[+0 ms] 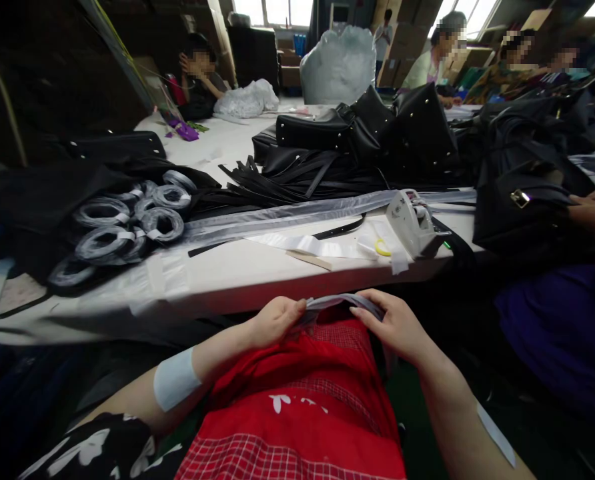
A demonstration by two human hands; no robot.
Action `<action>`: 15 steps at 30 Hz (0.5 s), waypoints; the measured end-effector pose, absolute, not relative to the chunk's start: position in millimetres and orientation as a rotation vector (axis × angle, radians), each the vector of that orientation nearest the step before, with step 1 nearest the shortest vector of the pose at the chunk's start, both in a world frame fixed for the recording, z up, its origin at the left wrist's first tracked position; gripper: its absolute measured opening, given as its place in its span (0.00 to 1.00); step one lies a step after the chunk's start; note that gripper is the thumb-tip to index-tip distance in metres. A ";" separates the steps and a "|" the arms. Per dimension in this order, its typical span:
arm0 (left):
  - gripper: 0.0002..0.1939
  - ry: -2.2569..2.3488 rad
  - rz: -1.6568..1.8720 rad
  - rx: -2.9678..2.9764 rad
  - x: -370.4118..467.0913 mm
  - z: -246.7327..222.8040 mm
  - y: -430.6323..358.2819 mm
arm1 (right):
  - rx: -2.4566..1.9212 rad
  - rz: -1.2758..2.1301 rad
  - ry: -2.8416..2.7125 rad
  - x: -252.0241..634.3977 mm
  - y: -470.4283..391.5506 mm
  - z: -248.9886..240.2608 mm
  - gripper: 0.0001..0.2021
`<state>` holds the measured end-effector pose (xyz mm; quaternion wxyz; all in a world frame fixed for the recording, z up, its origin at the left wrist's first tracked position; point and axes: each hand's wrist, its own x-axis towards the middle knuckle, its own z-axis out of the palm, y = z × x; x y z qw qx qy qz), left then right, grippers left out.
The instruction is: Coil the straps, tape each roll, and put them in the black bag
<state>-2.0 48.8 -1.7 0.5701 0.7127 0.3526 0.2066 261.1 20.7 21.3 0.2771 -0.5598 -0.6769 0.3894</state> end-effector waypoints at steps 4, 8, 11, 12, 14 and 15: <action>0.40 0.626 0.372 0.960 -3.4 14.6 50.3 | -1.556 0.869 -1.843 257.9 23.8 6.7 0.17; 0.40 0.532 0.418 0.740 -8.2 23.8 59.4 | -1.488 0.963 -1.884 254.0 25.9 -6.5 0.16; 0.41 0.529 0.455 0.638 -14.1 27.2 66.8 | -1.420 1.244 -1.870 253.8 28.0 -13.6 0.20; 0.41 0.531 0.471 0.605 -16.1 27.8 68.8 | -1.402 1.352 -1.844 254.0 27.8 -16.3 0.22; 0.42 0.534 0.506 0.539 -19.0 29.5 71.5 | -1.386 1.560 -1.768 253.9 25.5 -22.9 0.26; 0.42 0.529 0.527 0.504 -19.8 31.1 72.1 | -1.394 1.652 -1.721 253.4 23.5 -26.6 0.27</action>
